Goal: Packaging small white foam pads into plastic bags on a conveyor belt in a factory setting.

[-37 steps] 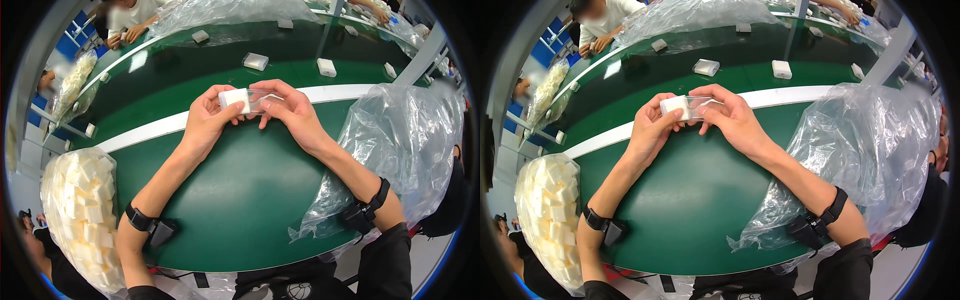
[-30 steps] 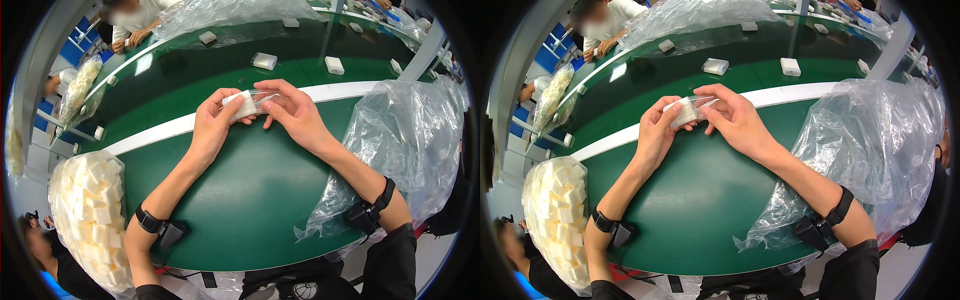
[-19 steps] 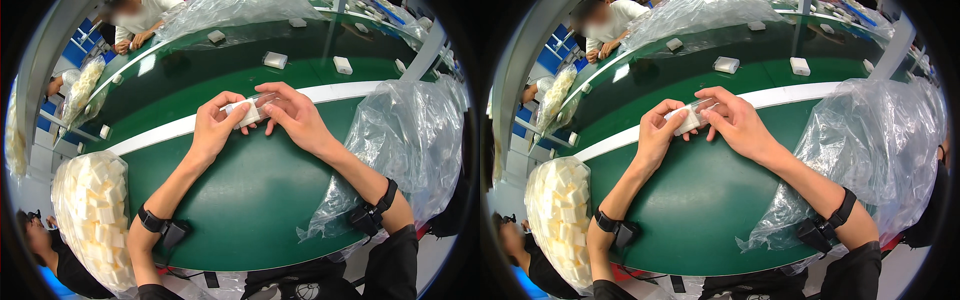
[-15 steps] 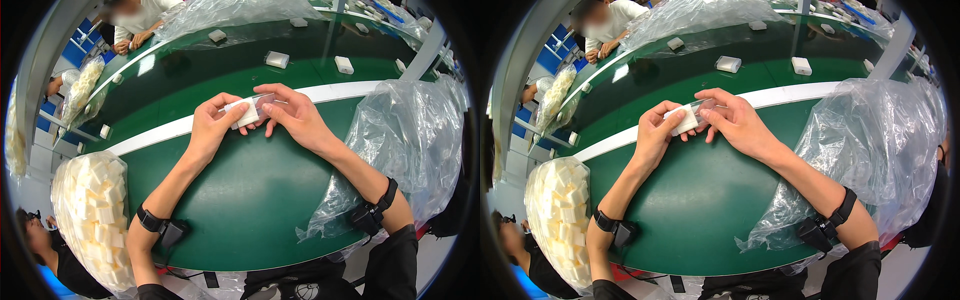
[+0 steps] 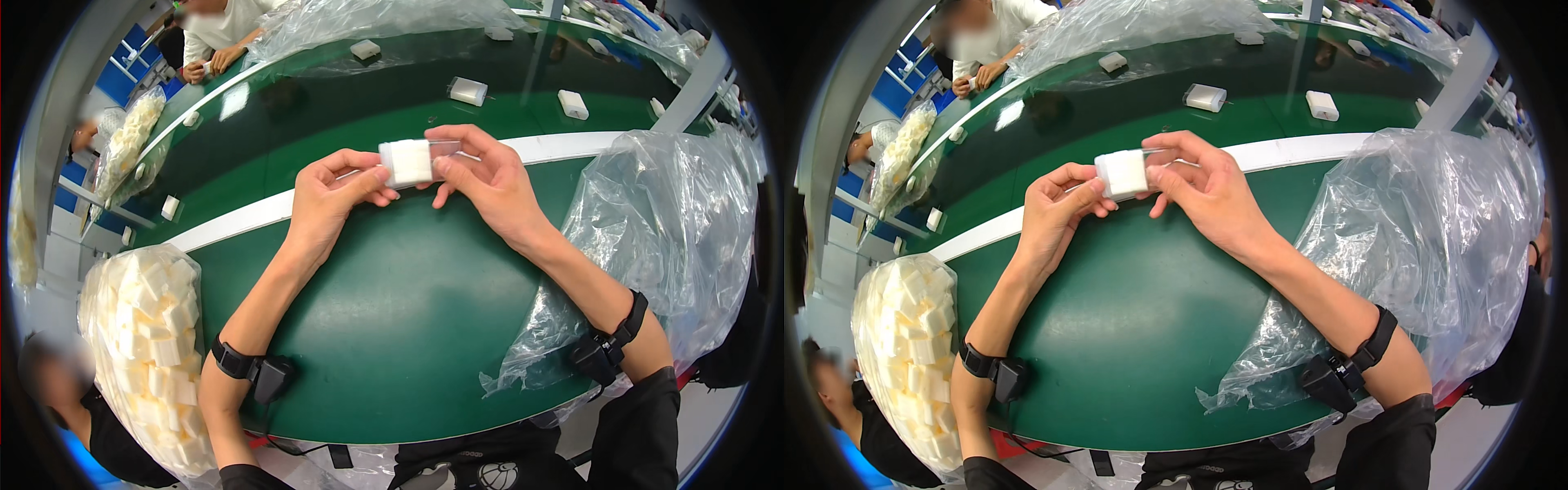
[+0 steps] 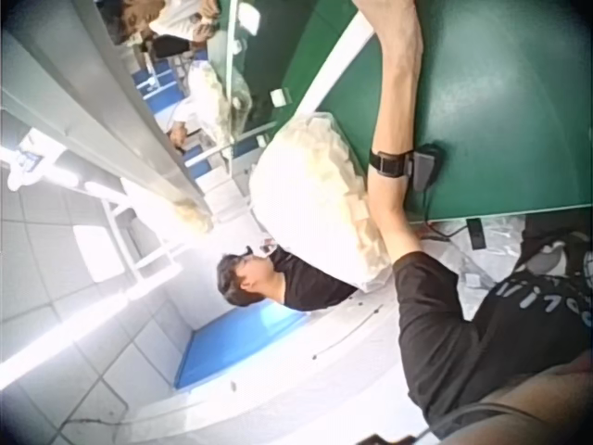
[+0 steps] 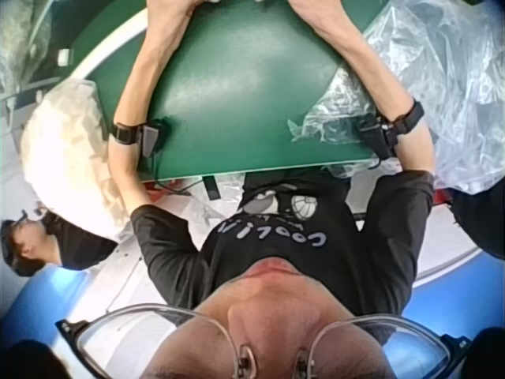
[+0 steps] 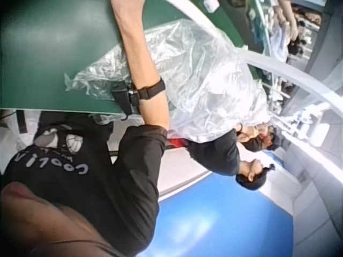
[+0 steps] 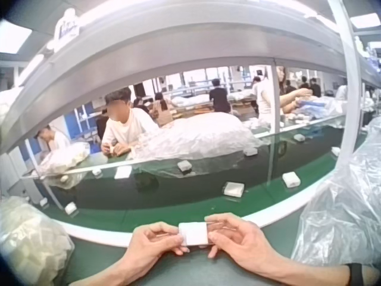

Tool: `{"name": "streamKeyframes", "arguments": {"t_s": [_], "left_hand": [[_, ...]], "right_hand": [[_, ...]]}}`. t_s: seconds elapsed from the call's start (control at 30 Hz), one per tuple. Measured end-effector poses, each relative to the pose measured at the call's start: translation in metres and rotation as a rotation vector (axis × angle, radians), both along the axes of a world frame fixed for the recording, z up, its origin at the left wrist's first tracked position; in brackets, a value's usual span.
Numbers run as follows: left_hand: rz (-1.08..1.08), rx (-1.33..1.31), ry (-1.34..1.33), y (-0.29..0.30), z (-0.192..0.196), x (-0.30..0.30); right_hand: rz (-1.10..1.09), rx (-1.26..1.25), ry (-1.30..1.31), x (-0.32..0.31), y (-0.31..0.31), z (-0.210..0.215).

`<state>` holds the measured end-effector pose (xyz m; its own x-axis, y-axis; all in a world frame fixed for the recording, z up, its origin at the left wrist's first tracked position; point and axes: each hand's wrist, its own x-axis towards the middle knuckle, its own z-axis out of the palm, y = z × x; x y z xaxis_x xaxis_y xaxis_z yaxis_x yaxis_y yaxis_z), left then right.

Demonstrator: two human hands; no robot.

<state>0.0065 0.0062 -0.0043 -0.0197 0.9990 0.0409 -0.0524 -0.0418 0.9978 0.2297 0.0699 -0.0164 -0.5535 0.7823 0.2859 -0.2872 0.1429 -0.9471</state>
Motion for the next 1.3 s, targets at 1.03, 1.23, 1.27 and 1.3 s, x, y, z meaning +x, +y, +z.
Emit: {"name": "streamKeyframes", "arguments": {"t_s": [1.03,1.23,1.27,1.3], "left_hand": [[0.044,0.662,0.432,-0.006,-0.011,0.008],[-0.008,0.503,0.342,-0.01,-0.004,0.014],[-0.006,0.502,0.34,-0.01,-0.003,0.013],[-0.031,0.441,0.353,-0.01,-0.001,0.01]], "right_hand": [[-0.021,0.252,-0.082,-0.004,-0.008,-0.001],[-0.114,0.305,-0.205,-0.002,-0.01,-0.001],[-0.116,0.319,-0.225,-0.002,-0.008,-0.001],[-0.114,0.319,-0.227,-0.002,-0.008,-0.001]]}}
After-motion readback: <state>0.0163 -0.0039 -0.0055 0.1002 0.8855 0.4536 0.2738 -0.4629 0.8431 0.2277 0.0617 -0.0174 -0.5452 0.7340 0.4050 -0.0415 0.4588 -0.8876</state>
